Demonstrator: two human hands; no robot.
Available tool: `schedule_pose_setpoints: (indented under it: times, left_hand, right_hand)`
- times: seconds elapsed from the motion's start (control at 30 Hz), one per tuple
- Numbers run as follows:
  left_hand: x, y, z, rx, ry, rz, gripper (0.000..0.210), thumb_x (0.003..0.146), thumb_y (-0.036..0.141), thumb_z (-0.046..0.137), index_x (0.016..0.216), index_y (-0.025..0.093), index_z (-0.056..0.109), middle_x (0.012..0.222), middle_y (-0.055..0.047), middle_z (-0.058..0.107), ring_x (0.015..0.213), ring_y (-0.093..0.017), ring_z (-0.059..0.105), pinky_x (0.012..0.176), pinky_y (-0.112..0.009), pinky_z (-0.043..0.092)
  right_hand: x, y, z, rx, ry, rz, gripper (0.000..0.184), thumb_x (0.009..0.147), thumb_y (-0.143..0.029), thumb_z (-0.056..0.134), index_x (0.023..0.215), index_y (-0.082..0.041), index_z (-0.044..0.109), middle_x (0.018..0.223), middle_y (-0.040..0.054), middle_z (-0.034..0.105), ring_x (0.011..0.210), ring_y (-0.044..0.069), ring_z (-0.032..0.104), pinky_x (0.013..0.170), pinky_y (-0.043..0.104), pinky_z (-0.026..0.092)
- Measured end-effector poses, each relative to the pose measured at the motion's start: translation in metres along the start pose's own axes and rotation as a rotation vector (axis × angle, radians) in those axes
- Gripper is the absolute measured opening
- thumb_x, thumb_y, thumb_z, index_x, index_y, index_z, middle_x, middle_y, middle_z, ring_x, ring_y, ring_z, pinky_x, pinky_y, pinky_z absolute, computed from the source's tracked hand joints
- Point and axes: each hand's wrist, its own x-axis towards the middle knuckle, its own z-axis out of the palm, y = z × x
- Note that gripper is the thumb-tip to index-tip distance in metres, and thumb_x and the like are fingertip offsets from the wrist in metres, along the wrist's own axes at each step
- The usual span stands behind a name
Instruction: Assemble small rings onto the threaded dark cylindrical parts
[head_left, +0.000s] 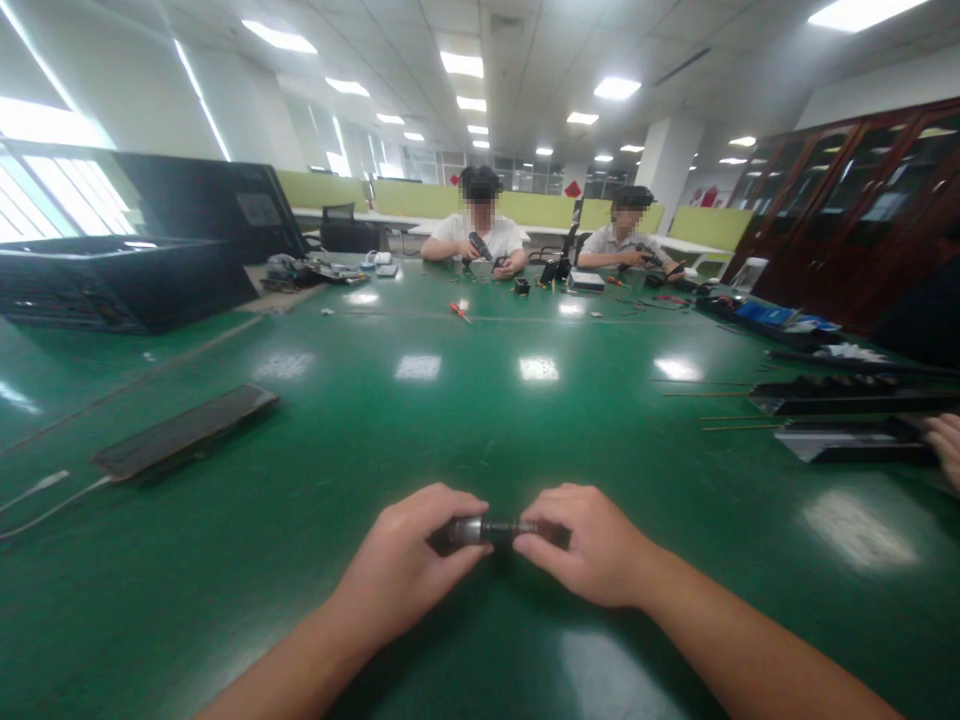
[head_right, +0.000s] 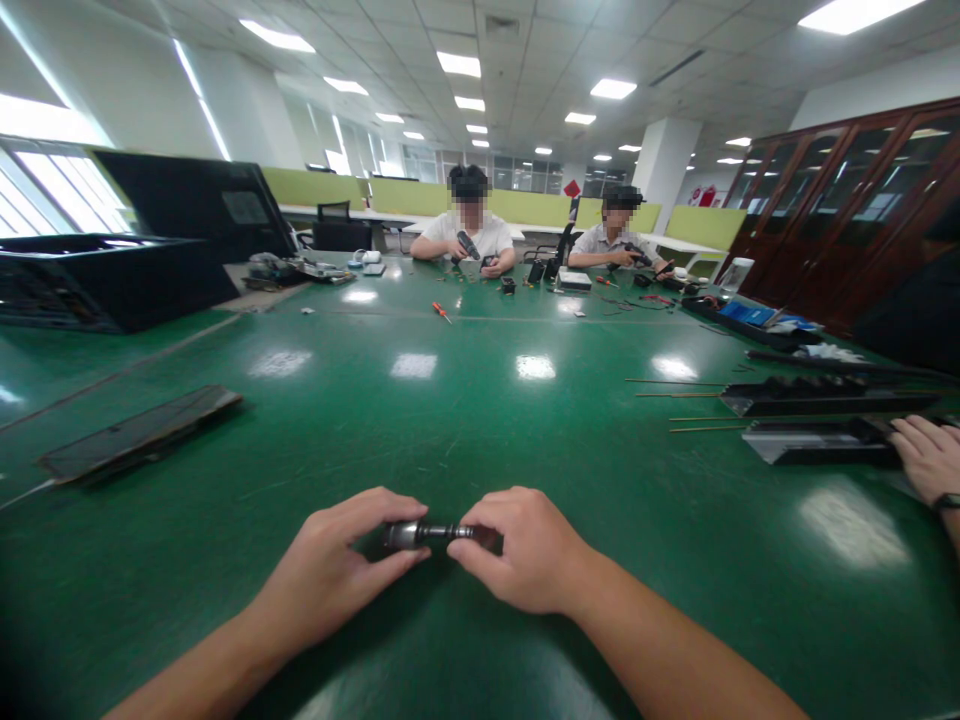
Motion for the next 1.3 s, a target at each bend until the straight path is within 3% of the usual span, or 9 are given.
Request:
schedule_pose_setpoints:
  times: [1.0,1.13,1.3]
  left_hand:
    - [0.003,-0.007,-0.003,-0.024,-0.024,-0.089,0.022,0.079,0.026,0.078,0.101,0.027,0.073,0.093,0.003,0.075,0.083,-0.013,0.07,0.076,-0.024,0.054]
    - [0.005,-0.009,-0.004,0.022,0.057,-0.122,0.027,0.079,0.033,0.079,0.105,0.027,0.073,0.097,0.0,0.074,0.088,-0.017,0.071,0.08,-0.027,0.056]
    - [0.009,-0.019,-0.011,-0.01,0.139,-0.22,0.049,0.081,0.046,0.074,0.126,0.027,0.065,0.108,-0.005,0.075,0.099,-0.022,0.071,0.093,-0.037,0.056]
  right_hand:
    - [0.001,0.0,-0.002,-0.013,0.016,0.033,0.023,0.096,-0.032,0.06,0.079,-0.018,0.068,0.071,0.0009,0.065,0.066,0.015,0.057,0.065,0.027,0.038]
    - [0.0,-0.001,-0.006,0.076,0.066,0.055,0.035,0.102,-0.033,0.049,0.074,-0.018,0.063,0.069,0.0003,0.062,0.066,0.013,0.057,0.064,0.026,0.038]
    - [0.0,-0.001,-0.008,0.106,0.06,0.032,0.044,0.106,-0.036,0.039,0.071,-0.018,0.059,0.069,0.0012,0.061,0.068,0.014,0.057,0.068,0.026,0.04]
